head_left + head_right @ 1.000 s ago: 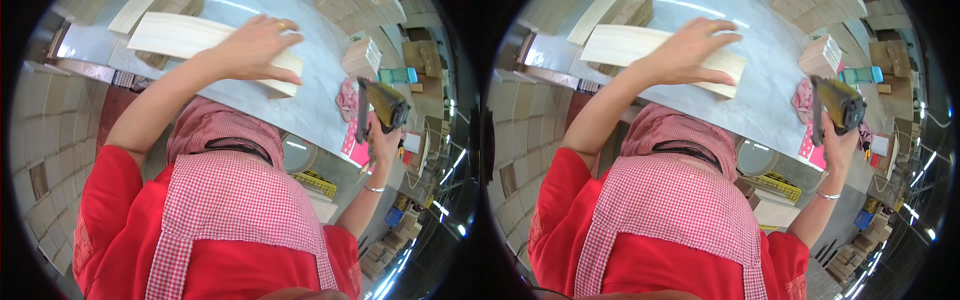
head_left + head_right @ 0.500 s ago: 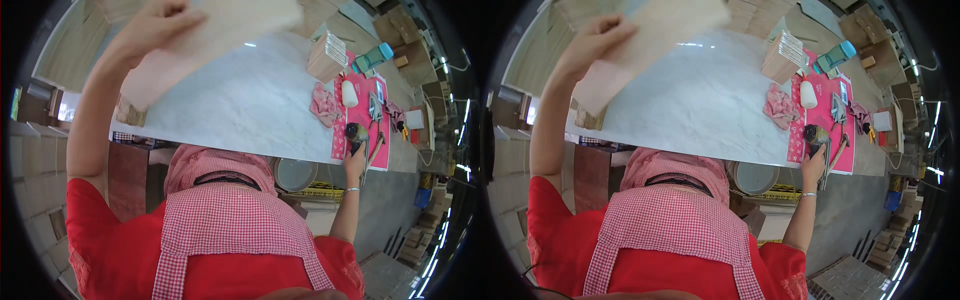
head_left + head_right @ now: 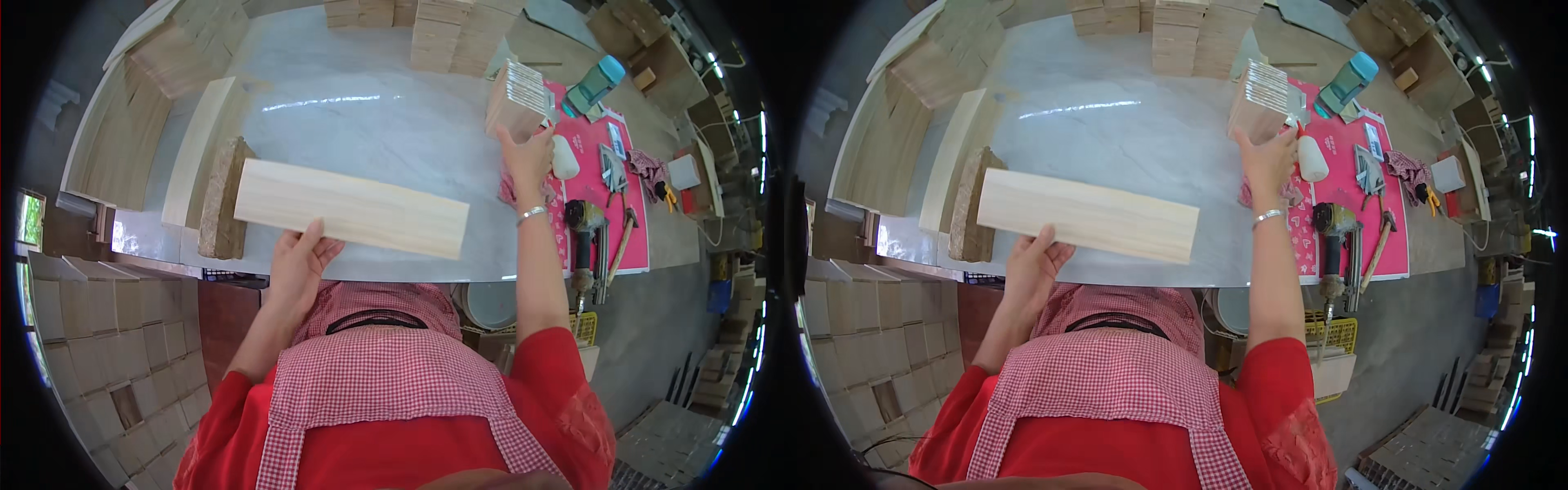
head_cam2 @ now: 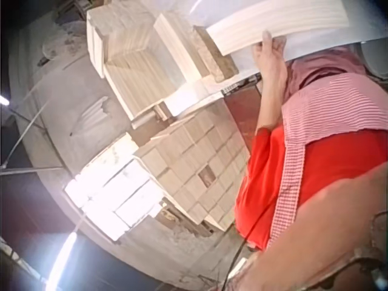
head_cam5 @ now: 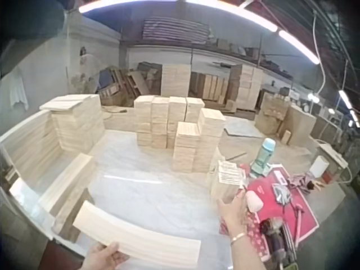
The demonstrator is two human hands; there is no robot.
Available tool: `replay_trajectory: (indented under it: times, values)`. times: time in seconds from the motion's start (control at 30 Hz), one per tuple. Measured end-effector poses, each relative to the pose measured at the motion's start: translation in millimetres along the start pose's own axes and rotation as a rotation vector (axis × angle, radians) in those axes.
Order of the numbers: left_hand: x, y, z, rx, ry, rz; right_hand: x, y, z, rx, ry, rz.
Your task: Assembling small wooden boxes using wood glue, a pneumatic nail gun, and a hammer.
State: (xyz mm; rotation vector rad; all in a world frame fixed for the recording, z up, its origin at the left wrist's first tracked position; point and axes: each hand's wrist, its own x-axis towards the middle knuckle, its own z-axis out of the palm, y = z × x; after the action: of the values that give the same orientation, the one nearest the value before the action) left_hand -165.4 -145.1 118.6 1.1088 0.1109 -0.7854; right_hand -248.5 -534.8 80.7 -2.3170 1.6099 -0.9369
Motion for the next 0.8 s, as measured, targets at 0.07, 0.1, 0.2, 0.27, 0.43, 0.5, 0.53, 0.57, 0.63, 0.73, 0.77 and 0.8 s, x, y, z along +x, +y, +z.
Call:
replay_trajectory:
  times: [0.07,0.1,0.2,0.27,0.43,0.5,0.53,0.57,0.63,0.73,0.77,0.8]
  values:
    - [-5.4,-6.8,-8.7,-0.017,0.041,0.030,1.3,-18.9,4.6,-0.007,-0.014,0.068]
    - [-8.0,-10.2,-14.0,-0.017,0.045,0.037,1.4,-28.5,5.4,-0.016,-0.040,0.131]
    - [-11.5,-18.6,-25.6,-0.007,0.070,-0.035,4.8,-33.6,3.9,0.060,-0.059,0.194]
    - [-18.2,-15.1,-23.0,-0.015,0.048,-0.093,6.7,-26.0,3.2,0.213,-0.055,0.193]
    - [-30.3,-21.3,-31.7,0.041,-0.125,-0.320,-4.8,13.0,-9.6,1.141,-0.045,-0.069]
    - [-35.9,-35.8,-35.2,0.039,-0.166,-0.380,-36.6,2.5,-60.5,1.376,-0.355,-0.088]
    - [-35.8,-35.5,-31.6,0.188,-0.327,-0.326,-46.3,4.2,-78.1,1.353,-0.369,-0.081]
    - [-37.7,-29.4,-26.2,0.340,-0.481,-0.273,-56.7,4.8,-94.9,1.407,-0.432,-0.154]
    - [-37.1,-17.2,-10.8,0.585,-0.683,-0.146,-77.9,8.3,-110.2,1.535,-0.555,-0.280]
    - [-14.6,-12.6,30.5,1.144,-0.845,0.561,-99.0,25.5,-110.8,1.270,-0.534,-0.183]
    - [-3.8,-18.2,41.5,1.286,-0.797,0.784,-112.4,29.3,-109.1,1.141,-0.524,-0.161]
    - [5.9,-25.3,49.3,1.420,-0.747,1.013,-133.6,34.1,-105.1,1.152,-0.531,-0.129]
